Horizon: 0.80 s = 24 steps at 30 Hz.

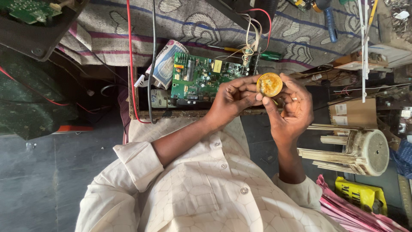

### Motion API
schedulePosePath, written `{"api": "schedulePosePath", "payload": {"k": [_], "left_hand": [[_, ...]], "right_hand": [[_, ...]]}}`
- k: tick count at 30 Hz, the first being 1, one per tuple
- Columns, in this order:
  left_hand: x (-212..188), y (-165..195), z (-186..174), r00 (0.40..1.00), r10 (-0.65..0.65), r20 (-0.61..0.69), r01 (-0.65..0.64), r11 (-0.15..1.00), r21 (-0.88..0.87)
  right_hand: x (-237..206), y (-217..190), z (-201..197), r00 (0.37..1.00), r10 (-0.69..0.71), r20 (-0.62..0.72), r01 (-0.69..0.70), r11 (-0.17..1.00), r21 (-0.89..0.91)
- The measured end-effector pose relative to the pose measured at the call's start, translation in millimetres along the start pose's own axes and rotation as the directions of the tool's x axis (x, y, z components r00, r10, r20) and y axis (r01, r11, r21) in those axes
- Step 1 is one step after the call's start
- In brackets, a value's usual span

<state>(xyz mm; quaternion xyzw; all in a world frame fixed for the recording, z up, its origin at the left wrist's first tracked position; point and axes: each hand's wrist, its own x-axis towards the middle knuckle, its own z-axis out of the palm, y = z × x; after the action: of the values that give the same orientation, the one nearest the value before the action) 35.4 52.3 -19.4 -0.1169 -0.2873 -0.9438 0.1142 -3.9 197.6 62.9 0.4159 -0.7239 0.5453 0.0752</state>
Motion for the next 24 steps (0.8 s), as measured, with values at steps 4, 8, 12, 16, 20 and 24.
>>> {"api": "schedulePosePath", "payload": {"k": [4, 8, 12, 16, 20, 24], "left_hand": [[0.1, -1.1, -0.3, 1.000, 0.002, -0.005, -0.002, 1.000, -0.013], [-0.1, -2.1, -0.8, 1.000, 0.003, 0.005, -0.003, 1.000, -0.023], [0.0, -2.8, -2.2, 1.000, 0.008, 0.009, -0.008, 1.000, -0.013], [-0.1, -3.0, -2.8, 1.000, 0.005, 0.011, -0.005, 1.000, -0.018], [-0.3, -2.0, -1.4, 1.000, 0.000, 0.012, 0.000, 1.000, -0.020], [-2.5, 0.6, -1.6, 0.999, 0.027, 0.030, -0.028, 0.999, 0.016]], "right_hand": [[0.4, -0.2, -0.2, 1.000, 0.001, 0.007, -0.001, 1.000, -0.007], [0.9, -0.9, 0.1, 1.000, 0.010, 0.003, -0.010, 1.000, -0.003], [1.2, -2.2, 0.5, 1.000, 0.010, 0.005, -0.010, 1.000, -0.013], [2.0, -2.1, 0.9, 1.000, 0.007, 0.006, -0.007, 1.000, -0.018], [1.3, -0.1, 0.5, 1.000, -0.003, 0.005, 0.003, 1.000, -0.019], [-0.1, 1.1, 0.4, 1.000, -0.009, 0.002, 0.009, 1.000, -0.019]]}}
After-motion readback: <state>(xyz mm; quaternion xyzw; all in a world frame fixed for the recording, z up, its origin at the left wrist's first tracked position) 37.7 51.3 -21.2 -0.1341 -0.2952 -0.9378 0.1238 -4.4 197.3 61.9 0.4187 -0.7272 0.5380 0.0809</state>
